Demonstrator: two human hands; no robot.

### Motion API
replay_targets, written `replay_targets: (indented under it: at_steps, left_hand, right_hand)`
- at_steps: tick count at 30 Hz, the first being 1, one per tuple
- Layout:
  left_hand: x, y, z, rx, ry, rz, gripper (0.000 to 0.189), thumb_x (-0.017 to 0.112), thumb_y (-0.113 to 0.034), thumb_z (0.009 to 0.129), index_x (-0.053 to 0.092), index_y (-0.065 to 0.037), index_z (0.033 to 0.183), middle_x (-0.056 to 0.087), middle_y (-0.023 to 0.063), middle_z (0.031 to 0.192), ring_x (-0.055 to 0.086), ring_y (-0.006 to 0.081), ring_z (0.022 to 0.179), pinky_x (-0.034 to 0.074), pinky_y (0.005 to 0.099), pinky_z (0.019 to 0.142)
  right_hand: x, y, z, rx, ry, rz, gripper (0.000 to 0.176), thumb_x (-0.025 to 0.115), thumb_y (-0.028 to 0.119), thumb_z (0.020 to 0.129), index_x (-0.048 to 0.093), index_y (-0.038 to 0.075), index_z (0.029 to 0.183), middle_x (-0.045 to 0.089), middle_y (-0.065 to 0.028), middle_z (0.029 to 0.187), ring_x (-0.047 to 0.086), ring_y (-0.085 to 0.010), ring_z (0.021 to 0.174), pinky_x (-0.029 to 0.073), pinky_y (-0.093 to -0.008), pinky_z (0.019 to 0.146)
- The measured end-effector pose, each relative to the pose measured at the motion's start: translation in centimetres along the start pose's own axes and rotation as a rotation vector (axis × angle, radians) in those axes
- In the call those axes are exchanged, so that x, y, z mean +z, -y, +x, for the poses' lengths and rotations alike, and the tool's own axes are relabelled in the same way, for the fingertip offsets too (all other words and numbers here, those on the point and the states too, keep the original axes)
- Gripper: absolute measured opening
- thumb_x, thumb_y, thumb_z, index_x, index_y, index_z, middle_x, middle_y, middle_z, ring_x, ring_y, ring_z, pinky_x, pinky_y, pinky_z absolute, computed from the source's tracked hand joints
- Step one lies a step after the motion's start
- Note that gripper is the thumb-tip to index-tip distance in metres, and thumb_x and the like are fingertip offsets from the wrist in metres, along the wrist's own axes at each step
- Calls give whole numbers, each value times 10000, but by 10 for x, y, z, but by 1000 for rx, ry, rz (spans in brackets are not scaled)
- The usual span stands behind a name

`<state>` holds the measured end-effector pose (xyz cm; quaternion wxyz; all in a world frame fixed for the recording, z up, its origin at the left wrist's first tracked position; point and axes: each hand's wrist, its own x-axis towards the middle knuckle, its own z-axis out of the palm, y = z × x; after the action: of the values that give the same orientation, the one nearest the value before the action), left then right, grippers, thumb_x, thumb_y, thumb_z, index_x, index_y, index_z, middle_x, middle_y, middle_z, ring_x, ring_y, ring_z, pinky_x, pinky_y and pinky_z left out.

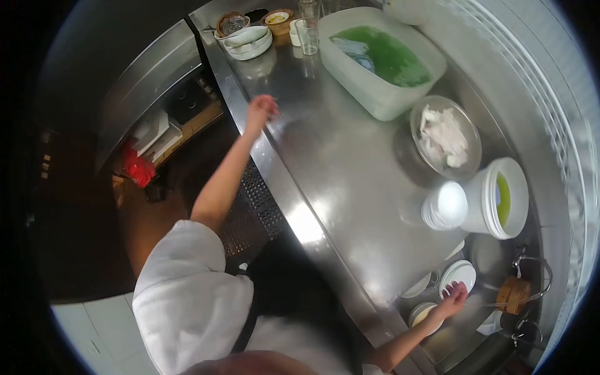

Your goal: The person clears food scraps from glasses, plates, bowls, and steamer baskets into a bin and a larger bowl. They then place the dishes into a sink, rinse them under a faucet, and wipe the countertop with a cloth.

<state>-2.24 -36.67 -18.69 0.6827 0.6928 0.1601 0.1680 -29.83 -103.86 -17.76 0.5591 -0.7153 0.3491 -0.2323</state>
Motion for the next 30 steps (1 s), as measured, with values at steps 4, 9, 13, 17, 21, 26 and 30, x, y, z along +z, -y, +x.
replay_targets:
  at_steps: [4,9,13,17,21,26,30]
  left_hand:
    - [-106,-2,155,-147,-280,-199,111,516,-169,909,518,-78,972,563,31,779,568,136,628,493,298,496]
    - [-161,-13,268,-417,-238,-111,513,584,-334,846,423,-67,1253,458,133,1139,489,298,999,515,469,750]
    - [-157,-26,294,-529,-149,-209,676,589,-357,826,306,-112,1390,237,159,1436,334,379,1241,445,555,904]
    - [-151,-15,322,-506,-31,-148,591,533,-272,822,355,-108,1362,361,170,1369,402,383,1205,454,571,887]
    - [-155,-14,330,-497,-32,-43,545,476,-203,805,395,-86,1330,463,177,1280,505,367,1102,493,553,841]
    - [-155,-13,302,-598,-15,7,538,507,-150,780,416,-62,1303,483,159,1251,544,343,1050,539,505,775]
    - [-140,-36,227,-553,111,56,470,542,-116,755,490,-50,1217,570,139,1096,603,280,940,562,448,753]
  right_hand:
    - [125,25,-57,-104,259,-148,205,510,186,939,556,53,1087,635,-80,903,613,-149,698,487,-239,582]
    - [272,35,-128,-139,568,-180,162,532,153,910,561,39,1022,645,-94,824,616,-174,649,482,-290,563]
    - [322,36,-146,-594,168,-604,126,535,136,884,584,26,920,636,-139,744,612,-262,624,467,-364,565]
    - [322,43,-149,-538,123,-673,142,513,147,888,595,31,891,633,-158,746,615,-314,644,469,-400,581]
    - [328,52,-152,-492,132,-726,165,503,159,896,610,34,908,646,-163,792,629,-340,690,484,-404,602]
    - [325,52,-153,-476,95,-735,151,514,163,888,612,52,913,642,-153,760,625,-322,654,477,-405,584]
    - [324,50,-153,-478,89,-706,133,529,157,872,613,62,914,633,-144,706,617,-302,621,467,-401,570]
